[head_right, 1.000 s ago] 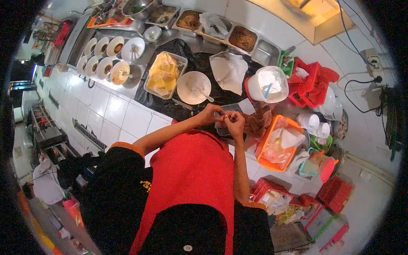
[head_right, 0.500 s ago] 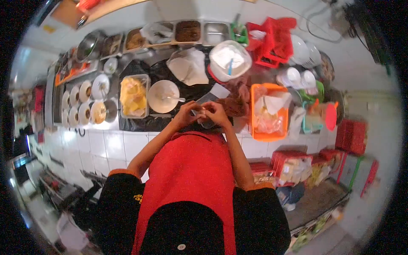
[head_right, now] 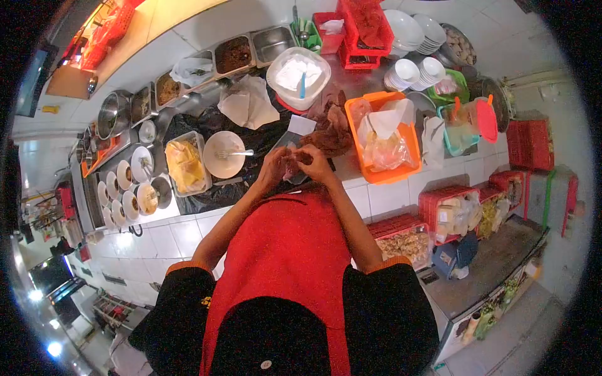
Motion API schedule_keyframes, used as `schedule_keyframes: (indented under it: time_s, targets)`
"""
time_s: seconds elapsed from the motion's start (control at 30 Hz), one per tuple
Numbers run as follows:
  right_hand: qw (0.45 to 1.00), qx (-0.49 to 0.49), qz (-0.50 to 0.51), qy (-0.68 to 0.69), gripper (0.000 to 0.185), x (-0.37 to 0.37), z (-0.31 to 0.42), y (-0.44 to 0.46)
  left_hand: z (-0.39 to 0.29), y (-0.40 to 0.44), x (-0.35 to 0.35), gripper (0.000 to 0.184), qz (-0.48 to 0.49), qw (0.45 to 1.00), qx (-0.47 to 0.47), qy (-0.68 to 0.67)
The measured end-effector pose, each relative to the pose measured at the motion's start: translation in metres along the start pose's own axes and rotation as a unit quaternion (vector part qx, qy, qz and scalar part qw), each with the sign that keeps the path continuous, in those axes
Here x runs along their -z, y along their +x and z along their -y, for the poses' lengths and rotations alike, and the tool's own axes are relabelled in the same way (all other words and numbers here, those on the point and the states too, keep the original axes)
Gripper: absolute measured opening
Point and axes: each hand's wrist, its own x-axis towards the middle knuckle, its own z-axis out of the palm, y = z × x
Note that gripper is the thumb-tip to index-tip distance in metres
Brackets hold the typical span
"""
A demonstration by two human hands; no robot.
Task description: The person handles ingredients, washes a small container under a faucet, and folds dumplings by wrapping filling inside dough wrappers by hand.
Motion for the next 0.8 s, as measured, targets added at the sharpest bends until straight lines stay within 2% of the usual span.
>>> schedule_keyframes:
  time_s: [0.03, 0.1, 0.17, 0.2, 0.3, 0.33, 0.37, 0.4, 0.43, 0.47, 0.5, 0.53, 0.57, 0.6, 0.63, 0.7, 0.73, 0.8]
  targets:
    - [0.998, 0.033, -0.015, -0.043, 0.023, 0.003, -0.004, -0.002, 0.003, 0.004, -0.006, 0.013, 0.031, 0.996, 0.071, -0.052]
    - [0.994, 0.064, -0.034, -0.084, 0.024, 0.007, -0.005, -0.005, 0.008, 0.012, -0.017, 0.011, 0.066, 0.982, 0.143, -0.101]
    - [0.981, 0.099, -0.096, -0.139, 0.02, 0.013, 0.01, -0.006, 0.009, 0.024, -0.026, 0.009, 0.014, 0.999, 0.021, 0.027]
    - [0.981, 0.097, -0.098, -0.138, 0.02, 0.017, 0.014, -0.005, -0.001, 0.032, -0.025, 0.009, 0.017, 0.999, 0.022, 0.027]
    - [0.981, 0.133, -0.128, -0.065, 0.02, 0.041, 0.02, 0.006, -0.025, 0.062, -0.026, 0.01, 0.103, 0.987, 0.118, -0.018]
    - [0.983, 0.107, -0.129, -0.075, 0.018, 0.059, 0.021, 0.014, -0.01, 0.079, -0.038, 0.011, 0.06, 0.992, -0.083, 0.079]
    - [0.984, 0.08, -0.13, -0.086, 0.017, 0.071, 0.024, 0.017, 0.002, 0.092, -0.051, 0.012, 0.014, 0.944, -0.281, 0.171]
    - [0.984, 0.082, -0.131, -0.088, 0.017, 0.073, 0.03, 0.02, -0.004, 0.102, -0.056, 0.02, 0.019, 0.933, -0.335, 0.129]
    - [0.943, 0.117, -0.254, -0.181, 0.017, 0.071, 0.035, 0.022, -0.012, 0.103, -0.063, 0.02, 0.018, 0.933, -0.337, 0.128]
    - [0.877, 0.151, -0.369, -0.268, 0.017, 0.07, 0.04, 0.024, -0.02, 0.105, -0.069, 0.02, 0.047, 0.977, -0.203, 0.038]
    - [0.877, 0.156, -0.367, -0.268, 0.017, 0.067, 0.048, 0.023, -0.028, 0.106, -0.069, 0.021, 0.072, 0.994, -0.064, -0.05]
    - [0.868, 0.191, -0.339, -0.307, 0.018, 0.06, 0.055, 0.015, -0.029, 0.102, -0.068, 0.032, 0.025, 0.996, -0.083, -0.005]
    - [0.858, 0.227, -0.309, -0.343, 0.019, 0.055, 0.061, 0.01, -0.028, 0.096, -0.063, 0.032, 0.018, 0.996, -0.083, -0.002]
    - [0.886, 0.241, -0.26, -0.298, 0.025, 0.049, 0.038, 0.01, -0.027, 0.089, -0.056, 0.035, 0.006, 0.999, -0.042, -0.025]
    - [0.889, 0.244, -0.252, -0.294, 0.025, 0.041, 0.03, 0.006, -0.017, 0.08, -0.05, 0.038, -0.006, 0.999, 0.001, -0.049]
    - [0.938, 0.194, -0.16, -0.238, 0.034, 0.025, 0.018, -0.007, 0.009, 0.055, -0.034, 0.042, -0.015, 1.0, 0.013, -0.015]
    - [0.933, 0.206, -0.127, -0.268, 0.037, 0.024, 0.023, -0.014, 0.016, 0.039, -0.025, 0.041, -0.03, 0.998, 0.032, -0.038]
    - [0.921, 0.201, -0.13, -0.308, 0.036, 0.033, 0.021, -0.009, 0.021, 0.013, -0.011, 0.039, -0.052, 0.996, 0.053, -0.054]
